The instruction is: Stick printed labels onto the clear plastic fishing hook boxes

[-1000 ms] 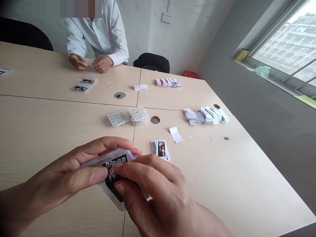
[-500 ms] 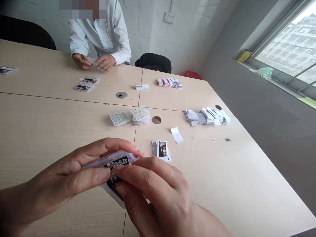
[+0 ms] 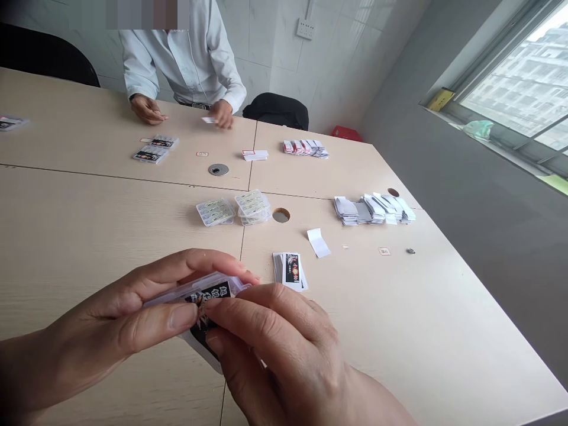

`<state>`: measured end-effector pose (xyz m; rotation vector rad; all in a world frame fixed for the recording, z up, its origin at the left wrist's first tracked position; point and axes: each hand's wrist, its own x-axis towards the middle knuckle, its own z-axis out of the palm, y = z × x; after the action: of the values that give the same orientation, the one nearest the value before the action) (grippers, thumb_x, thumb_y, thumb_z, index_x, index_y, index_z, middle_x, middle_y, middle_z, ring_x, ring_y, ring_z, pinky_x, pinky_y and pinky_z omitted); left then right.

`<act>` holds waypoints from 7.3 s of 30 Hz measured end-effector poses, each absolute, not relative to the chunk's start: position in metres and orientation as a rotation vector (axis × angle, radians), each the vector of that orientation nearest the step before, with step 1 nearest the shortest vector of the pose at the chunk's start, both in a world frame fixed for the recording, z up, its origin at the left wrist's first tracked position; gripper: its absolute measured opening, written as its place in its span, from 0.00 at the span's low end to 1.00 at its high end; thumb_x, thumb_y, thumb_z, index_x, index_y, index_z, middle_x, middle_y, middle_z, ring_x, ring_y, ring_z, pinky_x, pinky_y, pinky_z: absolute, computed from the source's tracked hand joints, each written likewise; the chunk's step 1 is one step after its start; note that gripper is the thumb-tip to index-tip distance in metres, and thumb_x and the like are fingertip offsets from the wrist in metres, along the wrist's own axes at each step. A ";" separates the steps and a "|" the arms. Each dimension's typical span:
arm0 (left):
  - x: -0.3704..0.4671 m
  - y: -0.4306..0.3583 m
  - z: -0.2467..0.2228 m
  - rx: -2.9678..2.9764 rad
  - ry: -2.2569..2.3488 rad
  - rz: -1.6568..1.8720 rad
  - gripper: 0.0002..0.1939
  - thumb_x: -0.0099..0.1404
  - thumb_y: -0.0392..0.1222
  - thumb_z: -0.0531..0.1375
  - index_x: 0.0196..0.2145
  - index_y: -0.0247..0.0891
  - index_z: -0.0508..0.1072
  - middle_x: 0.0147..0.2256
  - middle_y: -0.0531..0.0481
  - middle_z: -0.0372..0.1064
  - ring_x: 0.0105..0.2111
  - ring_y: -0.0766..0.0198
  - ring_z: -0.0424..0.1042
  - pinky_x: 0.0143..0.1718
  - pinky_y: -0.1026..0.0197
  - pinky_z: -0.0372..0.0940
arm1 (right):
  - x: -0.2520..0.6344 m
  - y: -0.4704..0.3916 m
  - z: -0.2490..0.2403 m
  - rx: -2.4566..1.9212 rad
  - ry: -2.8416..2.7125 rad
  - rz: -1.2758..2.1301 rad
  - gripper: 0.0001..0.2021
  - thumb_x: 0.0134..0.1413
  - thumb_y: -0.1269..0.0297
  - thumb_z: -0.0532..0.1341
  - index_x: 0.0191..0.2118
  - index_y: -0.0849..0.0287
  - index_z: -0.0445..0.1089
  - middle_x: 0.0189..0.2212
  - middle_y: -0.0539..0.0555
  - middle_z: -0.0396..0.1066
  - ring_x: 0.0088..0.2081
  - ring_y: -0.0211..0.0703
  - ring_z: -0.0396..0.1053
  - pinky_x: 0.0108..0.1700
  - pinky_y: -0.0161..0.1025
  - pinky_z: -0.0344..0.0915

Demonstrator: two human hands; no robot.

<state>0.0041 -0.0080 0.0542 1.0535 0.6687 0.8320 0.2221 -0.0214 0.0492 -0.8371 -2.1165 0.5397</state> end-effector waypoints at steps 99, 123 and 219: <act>0.002 -0.008 0.053 1.140 0.611 0.841 0.13 0.74 0.41 0.57 0.52 0.53 0.75 0.50 0.54 0.75 0.48 0.64 0.73 0.51 0.66 0.68 | 0.221 -0.020 0.049 -0.828 -2.139 0.529 0.21 0.62 0.72 0.65 0.59 0.56 0.68 0.47 0.57 0.78 0.48 0.48 0.77 0.47 0.40 0.80; 0.002 -0.007 0.055 1.161 0.630 0.826 0.12 0.75 0.42 0.56 0.52 0.51 0.75 0.51 0.52 0.74 0.49 0.60 0.74 0.51 0.61 0.69 | 0.222 -0.021 0.050 -0.817 -2.166 0.562 0.21 0.62 0.74 0.66 0.59 0.60 0.67 0.49 0.54 0.75 0.51 0.38 0.73 0.55 0.31 0.73; 0.002 -0.005 0.050 1.106 0.555 0.831 0.15 0.75 0.38 0.56 0.54 0.54 0.75 0.50 0.54 0.76 0.51 0.61 0.74 0.54 0.62 0.68 | 0.225 -0.027 0.043 -0.990 -2.085 0.604 0.24 0.60 0.68 0.67 0.61 0.52 0.67 0.45 0.54 0.79 0.48 0.49 0.78 0.52 0.44 0.78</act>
<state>0.0015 -0.0049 0.0498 1.1059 0.5548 0.8309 0.2250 -0.0265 0.0431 -0.9903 -2.0852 0.6037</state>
